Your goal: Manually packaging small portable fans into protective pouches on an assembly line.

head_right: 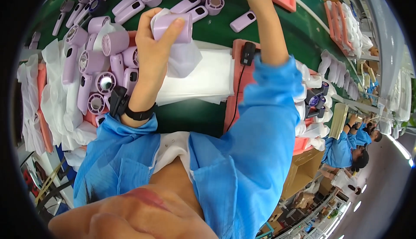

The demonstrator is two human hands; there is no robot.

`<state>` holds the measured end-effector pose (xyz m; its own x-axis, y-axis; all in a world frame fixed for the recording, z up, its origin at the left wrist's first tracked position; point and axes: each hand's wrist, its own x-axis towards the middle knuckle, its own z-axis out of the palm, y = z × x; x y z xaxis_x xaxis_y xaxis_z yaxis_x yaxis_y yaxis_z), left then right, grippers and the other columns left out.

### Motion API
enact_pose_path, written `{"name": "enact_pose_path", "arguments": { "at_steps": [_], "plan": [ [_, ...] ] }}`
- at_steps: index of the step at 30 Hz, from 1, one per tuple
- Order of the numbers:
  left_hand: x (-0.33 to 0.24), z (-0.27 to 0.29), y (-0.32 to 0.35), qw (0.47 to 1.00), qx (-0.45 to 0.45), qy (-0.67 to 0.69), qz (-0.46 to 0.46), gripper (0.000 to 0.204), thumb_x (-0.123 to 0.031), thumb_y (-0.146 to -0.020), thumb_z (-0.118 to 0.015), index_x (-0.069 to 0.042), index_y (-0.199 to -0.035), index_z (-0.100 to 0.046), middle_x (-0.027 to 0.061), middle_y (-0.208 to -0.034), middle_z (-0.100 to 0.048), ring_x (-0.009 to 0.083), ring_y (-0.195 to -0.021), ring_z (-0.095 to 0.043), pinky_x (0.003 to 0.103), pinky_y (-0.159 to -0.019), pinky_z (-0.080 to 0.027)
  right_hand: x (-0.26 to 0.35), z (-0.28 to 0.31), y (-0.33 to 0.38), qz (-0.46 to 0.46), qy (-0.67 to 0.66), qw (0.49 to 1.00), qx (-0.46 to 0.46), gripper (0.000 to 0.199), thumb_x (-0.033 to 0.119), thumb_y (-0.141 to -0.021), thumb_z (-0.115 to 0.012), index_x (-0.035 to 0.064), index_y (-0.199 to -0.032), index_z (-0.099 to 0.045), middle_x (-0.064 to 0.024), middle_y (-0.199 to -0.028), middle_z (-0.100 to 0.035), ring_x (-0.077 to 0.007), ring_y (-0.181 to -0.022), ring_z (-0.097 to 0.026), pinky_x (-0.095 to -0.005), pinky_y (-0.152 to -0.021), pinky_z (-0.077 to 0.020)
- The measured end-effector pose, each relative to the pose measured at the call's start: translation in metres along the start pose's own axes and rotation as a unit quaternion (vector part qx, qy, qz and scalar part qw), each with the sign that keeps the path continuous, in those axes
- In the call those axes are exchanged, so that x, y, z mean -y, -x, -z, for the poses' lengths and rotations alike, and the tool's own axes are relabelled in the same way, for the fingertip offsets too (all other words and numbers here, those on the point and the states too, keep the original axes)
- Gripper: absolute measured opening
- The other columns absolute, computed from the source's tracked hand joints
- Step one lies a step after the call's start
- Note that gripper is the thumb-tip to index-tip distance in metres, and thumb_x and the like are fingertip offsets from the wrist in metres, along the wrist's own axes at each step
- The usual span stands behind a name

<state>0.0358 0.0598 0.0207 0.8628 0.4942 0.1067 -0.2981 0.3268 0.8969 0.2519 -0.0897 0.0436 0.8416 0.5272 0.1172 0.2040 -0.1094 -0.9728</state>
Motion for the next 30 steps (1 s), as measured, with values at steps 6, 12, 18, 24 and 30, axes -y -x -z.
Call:
{"name": "enact_pose_path", "arguments": {
  "at_steps": [6,12,18,24,30],
  "plan": [
    [0.007,-0.021,0.018,0.991,0.067,-0.103,-0.060,0.044,-0.027,-0.079,-0.078,-0.004,-0.106,-0.052,0.0034,-0.092,-0.059,0.0090,-0.077,-0.057,0.023,-0.067,-0.048,0.057,-0.069,0.145,0.244,0.403,0.882,0.021,0.059,0.011,-0.066,-0.078,0.0079,-0.119,-0.053,-0.0138,-0.110,-0.058,-0.0323,-0.086,-0.063,-0.0370,-0.070,-0.0527],
    [0.002,-0.022,0.026,0.988,0.133,0.070,0.025,0.034,-0.024,-0.084,-0.073,-0.002,-0.104,-0.056,0.0026,-0.092,-0.059,0.0077,-0.075,-0.056,0.022,-0.064,-0.045,0.061,-0.061,0.178,0.201,0.390,0.899,-0.008,0.062,0.013,-0.063,-0.082,0.0061,-0.116,-0.052,-0.0139,-0.106,-0.059,-0.0305,-0.088,-0.063,-0.0355,-0.072,-0.0527],
    [0.017,-0.008,0.015,0.976,0.184,-0.109,0.034,0.020,-0.018,-0.089,-0.066,-0.002,-0.101,-0.061,0.0014,-0.094,-0.060,0.0081,-0.079,-0.056,0.023,-0.068,-0.044,0.049,-0.045,0.209,0.133,0.292,0.940,-0.115,0.069,0.015,-0.057,-0.087,0.0040,-0.116,-0.052,-0.0120,-0.105,-0.061,-0.0292,-0.092,-0.062,-0.0347,-0.079,-0.0514],
    [0.028,-0.010,0.021,0.968,0.226,-0.010,0.113,0.015,-0.016,-0.091,-0.064,-0.003,-0.100,-0.063,0.0020,-0.095,-0.062,0.0106,-0.084,-0.058,0.024,-0.073,-0.045,0.035,-0.032,0.225,0.131,0.342,0.923,-0.115,0.067,0.011,-0.060,-0.086,0.0041,-0.117,-0.052,-0.0122,-0.106,-0.061,-0.0286,-0.093,-0.061,-0.0344,-0.080,-0.0509],
    [0.016,-0.022,0.030,0.934,0.199,0.197,0.221,0.014,-0.015,-0.090,-0.063,-0.003,-0.098,-0.066,0.0017,-0.092,-0.063,0.0111,-0.087,-0.057,0.027,-0.078,-0.046,0.052,-0.046,0.226,0.151,0.407,0.897,-0.082,0.067,0.000,-0.062,-0.080,0.0029,-0.123,-0.051,-0.0138,-0.106,-0.059,-0.0318,-0.096,-0.059,-0.0362,-0.080,-0.0507]
  ]
}}
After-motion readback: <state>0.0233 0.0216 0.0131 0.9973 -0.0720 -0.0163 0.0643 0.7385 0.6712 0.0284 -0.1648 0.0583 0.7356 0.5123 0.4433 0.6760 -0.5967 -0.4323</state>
